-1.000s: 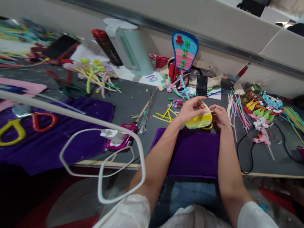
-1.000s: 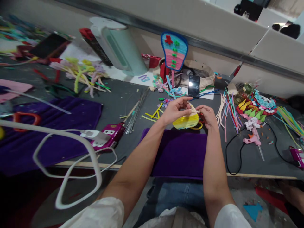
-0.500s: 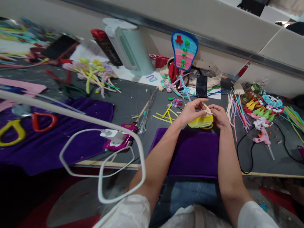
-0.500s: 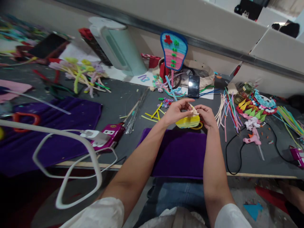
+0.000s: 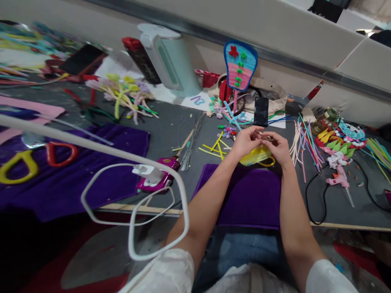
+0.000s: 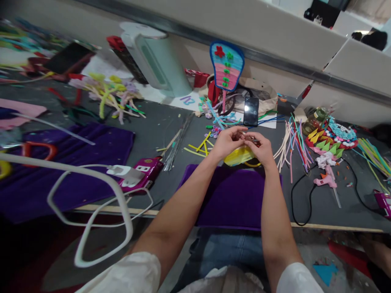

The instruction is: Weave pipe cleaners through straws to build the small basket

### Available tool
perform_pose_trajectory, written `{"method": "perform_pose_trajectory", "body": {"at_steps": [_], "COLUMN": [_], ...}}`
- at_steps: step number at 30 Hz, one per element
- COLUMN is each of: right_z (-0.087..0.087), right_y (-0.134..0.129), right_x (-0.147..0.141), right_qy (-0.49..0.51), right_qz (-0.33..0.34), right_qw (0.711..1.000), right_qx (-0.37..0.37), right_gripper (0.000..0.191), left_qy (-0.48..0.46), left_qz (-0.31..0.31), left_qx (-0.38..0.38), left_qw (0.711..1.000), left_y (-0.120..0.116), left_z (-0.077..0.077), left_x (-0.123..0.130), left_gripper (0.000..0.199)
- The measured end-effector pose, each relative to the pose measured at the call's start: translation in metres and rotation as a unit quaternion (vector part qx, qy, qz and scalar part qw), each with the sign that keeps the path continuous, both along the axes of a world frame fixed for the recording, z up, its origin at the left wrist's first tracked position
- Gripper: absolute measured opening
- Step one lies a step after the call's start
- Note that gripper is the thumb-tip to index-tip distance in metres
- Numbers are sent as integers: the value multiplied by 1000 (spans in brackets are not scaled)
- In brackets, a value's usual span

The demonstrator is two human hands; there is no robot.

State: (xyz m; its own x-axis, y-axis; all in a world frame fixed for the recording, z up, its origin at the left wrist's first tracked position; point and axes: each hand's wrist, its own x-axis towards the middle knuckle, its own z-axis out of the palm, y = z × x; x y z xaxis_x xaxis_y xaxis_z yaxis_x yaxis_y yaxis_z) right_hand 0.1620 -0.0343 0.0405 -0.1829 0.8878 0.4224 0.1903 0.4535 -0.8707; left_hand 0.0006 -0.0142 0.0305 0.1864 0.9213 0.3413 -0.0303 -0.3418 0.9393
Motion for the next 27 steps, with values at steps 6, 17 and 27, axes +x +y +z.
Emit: {"method": "perform_pose_trajectory", "body": {"at_steps": [6,17,27], "right_z": [6,7,-5], "right_y": [-4,-3,0], "right_x": [1,-4,-10], "right_qy": [80,164,-21], "right_qz": [20,9,-41], "right_qw": [994,977,999], "right_qx": [-67,-137,25], "right_gripper": [27,37,12], "left_qy": [-35,-48,-84], "left_qz": [-20,-16,-17], "left_qx": [-28,-37,-40], "left_qw": [999,998,995], "left_y": [1,-1,5], "left_z": [0,1,-7], "left_x": [-1,1,-2], "left_gripper": [39,42,43]}}
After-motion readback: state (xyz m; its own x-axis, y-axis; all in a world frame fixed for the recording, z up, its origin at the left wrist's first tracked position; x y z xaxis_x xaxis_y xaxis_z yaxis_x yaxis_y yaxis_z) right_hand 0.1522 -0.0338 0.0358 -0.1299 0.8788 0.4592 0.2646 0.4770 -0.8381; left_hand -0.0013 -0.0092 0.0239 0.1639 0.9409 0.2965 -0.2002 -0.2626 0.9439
